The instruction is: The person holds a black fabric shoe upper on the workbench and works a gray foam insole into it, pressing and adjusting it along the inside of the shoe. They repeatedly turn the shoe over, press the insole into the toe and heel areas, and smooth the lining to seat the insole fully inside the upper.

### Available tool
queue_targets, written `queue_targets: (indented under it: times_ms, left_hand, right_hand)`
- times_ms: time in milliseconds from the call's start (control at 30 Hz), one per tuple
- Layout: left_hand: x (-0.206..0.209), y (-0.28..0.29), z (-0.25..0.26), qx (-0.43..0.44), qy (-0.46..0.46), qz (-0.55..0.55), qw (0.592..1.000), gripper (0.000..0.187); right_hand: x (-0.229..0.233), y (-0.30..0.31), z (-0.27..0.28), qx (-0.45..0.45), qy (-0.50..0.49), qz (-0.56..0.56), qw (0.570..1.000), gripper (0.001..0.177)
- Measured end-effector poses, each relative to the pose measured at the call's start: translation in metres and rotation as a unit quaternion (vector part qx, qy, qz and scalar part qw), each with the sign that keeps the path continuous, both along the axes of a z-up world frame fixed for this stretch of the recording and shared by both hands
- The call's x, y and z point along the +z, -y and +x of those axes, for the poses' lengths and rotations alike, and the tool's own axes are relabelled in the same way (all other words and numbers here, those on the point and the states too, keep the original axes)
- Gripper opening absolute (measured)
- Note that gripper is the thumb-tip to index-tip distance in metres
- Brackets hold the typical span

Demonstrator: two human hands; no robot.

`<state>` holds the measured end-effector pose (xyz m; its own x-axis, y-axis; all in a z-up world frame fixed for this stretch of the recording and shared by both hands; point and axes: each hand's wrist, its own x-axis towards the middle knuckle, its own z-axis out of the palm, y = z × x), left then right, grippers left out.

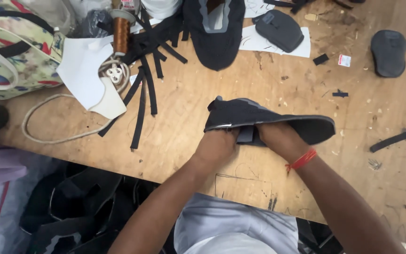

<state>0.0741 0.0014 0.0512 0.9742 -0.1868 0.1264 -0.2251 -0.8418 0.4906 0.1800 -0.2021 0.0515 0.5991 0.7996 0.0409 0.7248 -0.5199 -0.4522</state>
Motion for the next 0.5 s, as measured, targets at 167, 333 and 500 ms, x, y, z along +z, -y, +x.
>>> queue_targets:
  times_ms: [167,333,500]
  left_hand:
    - [-0.014,0.01,-0.008,-0.011,0.021,0.122,0.992,0.03]
    - [-0.014,0.011,-0.007,-0.016,0.059,0.171,0.983,0.037]
    - [-0.005,0.006,-0.014,-0.046,0.041,0.188,0.98,0.041]
  right_hand:
    - [0.007,0.001,-0.021,-0.043,0.198,-0.114,0.973,0.034]
    - [0.025,0.001,-0.024,-0.014,0.19,-0.081,0.978,0.031]
    - [0.032,0.0,-0.033,0.014,0.147,-0.15,0.978,0.03]
